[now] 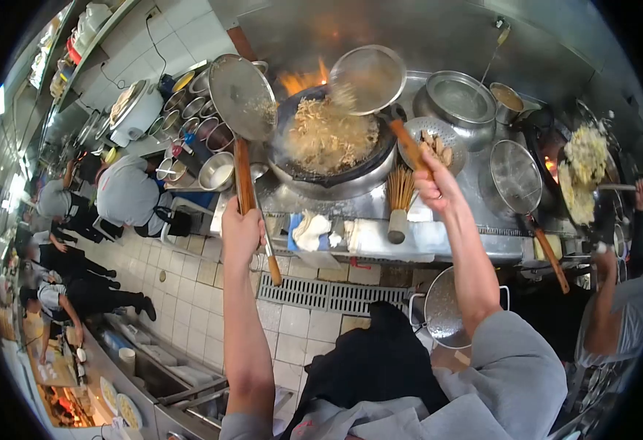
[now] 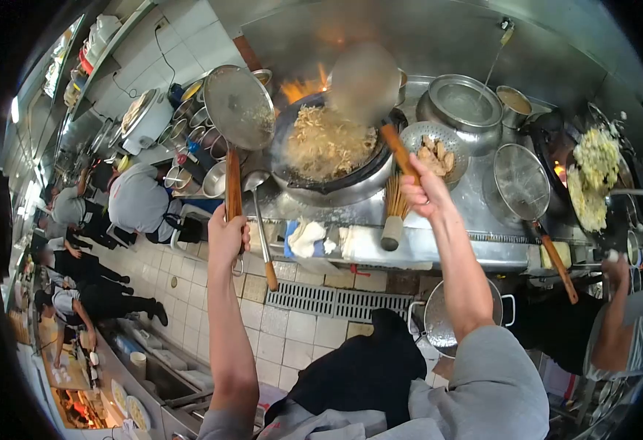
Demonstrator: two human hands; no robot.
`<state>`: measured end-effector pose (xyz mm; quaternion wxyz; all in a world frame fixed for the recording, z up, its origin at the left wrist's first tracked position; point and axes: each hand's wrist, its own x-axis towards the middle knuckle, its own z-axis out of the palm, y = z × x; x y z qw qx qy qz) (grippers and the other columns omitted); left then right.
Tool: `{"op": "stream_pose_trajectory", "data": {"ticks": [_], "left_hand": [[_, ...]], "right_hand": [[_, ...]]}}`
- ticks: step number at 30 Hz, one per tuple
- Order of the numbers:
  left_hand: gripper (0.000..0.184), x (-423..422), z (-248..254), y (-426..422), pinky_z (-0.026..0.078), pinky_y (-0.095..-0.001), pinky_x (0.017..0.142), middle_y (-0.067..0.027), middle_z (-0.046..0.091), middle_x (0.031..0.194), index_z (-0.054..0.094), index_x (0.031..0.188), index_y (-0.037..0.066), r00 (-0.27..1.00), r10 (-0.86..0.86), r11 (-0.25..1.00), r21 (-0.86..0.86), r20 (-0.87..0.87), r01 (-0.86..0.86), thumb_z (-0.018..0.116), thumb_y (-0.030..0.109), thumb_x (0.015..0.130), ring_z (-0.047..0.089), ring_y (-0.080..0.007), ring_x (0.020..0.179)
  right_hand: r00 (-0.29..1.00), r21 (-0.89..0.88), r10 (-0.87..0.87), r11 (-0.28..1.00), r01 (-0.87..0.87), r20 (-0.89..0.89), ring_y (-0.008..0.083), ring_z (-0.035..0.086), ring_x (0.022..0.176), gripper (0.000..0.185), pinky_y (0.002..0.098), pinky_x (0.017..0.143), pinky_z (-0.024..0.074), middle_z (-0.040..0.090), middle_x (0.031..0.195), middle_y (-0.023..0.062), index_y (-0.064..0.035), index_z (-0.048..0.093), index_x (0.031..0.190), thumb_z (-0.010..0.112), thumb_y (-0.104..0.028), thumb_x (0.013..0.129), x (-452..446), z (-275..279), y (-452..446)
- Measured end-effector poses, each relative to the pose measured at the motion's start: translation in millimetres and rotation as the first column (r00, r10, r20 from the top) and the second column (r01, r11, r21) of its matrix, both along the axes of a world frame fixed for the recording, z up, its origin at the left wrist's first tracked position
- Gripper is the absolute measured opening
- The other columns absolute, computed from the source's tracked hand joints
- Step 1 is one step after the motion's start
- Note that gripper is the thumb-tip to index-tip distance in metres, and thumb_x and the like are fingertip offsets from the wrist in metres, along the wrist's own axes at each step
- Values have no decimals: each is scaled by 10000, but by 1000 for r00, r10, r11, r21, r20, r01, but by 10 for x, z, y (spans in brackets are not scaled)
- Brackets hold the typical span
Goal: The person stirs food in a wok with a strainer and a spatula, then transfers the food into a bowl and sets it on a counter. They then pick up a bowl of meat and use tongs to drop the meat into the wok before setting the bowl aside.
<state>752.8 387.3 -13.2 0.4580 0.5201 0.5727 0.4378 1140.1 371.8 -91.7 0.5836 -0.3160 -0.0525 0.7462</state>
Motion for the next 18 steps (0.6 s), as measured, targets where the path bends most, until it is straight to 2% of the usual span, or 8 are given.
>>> {"op": "stream_pose_trajectory", "data": {"ticks": [2, 3, 5, 6, 9, 13, 15, 18], "left_hand": [[172, 91, -9, 51, 354, -238, 321, -24, 479, 583, 456, 971, -3, 1000, -21, 1000, 3, 2, 21, 489, -13, 802, 441, -81, 403], [172, 131, -34, 82, 354, -239, 321, -26, 481, 586, 455, 970, -1, 1000, -22, 1000, -6, -17, 22, 487, -15, 802, 440, -81, 403], [314, 185, -127, 165, 361, -259, 331, -27, 477, 594, 436, 1119, -8, 997, -40, 999, -35, -64, 38, 454, -14, 806, 433, -91, 407], [313, 230, -165, 170, 368, -265, 334, -32, 482, 597, 445, 1119, -6, 996, -28, 999, -39, -90, 25, 454, -10, 806, 448, -100, 412], [317, 294, -263, 233, 430, -313, 388, -104, 554, 639, 497, 1120, -9, 961, -11, 1000, -5, -276, 10, 464, 13, 806, 556, -171, 466], [306, 341, -424, 309, 487, -451, 686, -278, 627, 817, 507, 1089, -57, 848, 56, 985, 167, -527, 38, 476, 25, 797, 642, -401, 777], [299, 350, -619, 480, 467, -386, 530, -197, 600, 746, 522, 1080, -50, 831, 74, 977, 206, -552, 50, 484, 22, 793, 610, -292, 600], [301, 414, -862, 702, 449, -351, 434, -159, 587, 692, 530, 1075, -49, 757, 110, 943, 309, -644, 126, 484, 22, 786, 588, -233, 492]], "right_hand": [[835, 81, -119, 993, 89, 537, 103, 404, 387, 361, 265, 322, 354, 521, 665, 38, -154, 452, 1242, 551, -306, 930, 256, 88, 282], [474, 205, -242, 970, 129, 847, 160, 492, 472, 371, 319, 438, 425, 578, 728, 83, -120, 484, 1239, 562, -275, 911, 525, -259, 659], [-133, 326, -309, 937, 127, 942, 240, 608, 648, 376, 383, 652, 494, 652, 833, 146, -65, 544, 1215, 579, -223, 876, 928, -694, 1243], [-263, 322, -277, 936, 145, 924, 262, 635, 739, 371, 394, 750, 493, 668, 874, 163, -43, 573, 1194, 584, -202, 860, 1008, -738, 1347], [-249, 247, -211, 961, 123, 945, 221, 617, 683, 361, 369, 688, 498, 659, 798, 115, -49, 569, 1200, 577, -195, 870, 1271, -554, 1366], [170, 335, -340, 940, 60, 925, 134, 497, 504, 434, 306, 489, 430, 544, 647, 26, -114, 484, 1311, 567, -212, 895, 882, -265, 654], [526, 96, -109, 994, 53, 843, 89, 408, 426, 444, 271, 391, 353, 462, 594, -22, -143, 453, 1338, 554, -228, 914, 467, 73, 333], [421, 104, -118, 993, 55, 899, 83, 357, 393, 358, 264, 344, 279, 425, 584, -35, -134, 493, 1277, 518, -264, 944, 194, -143, 549]]}}
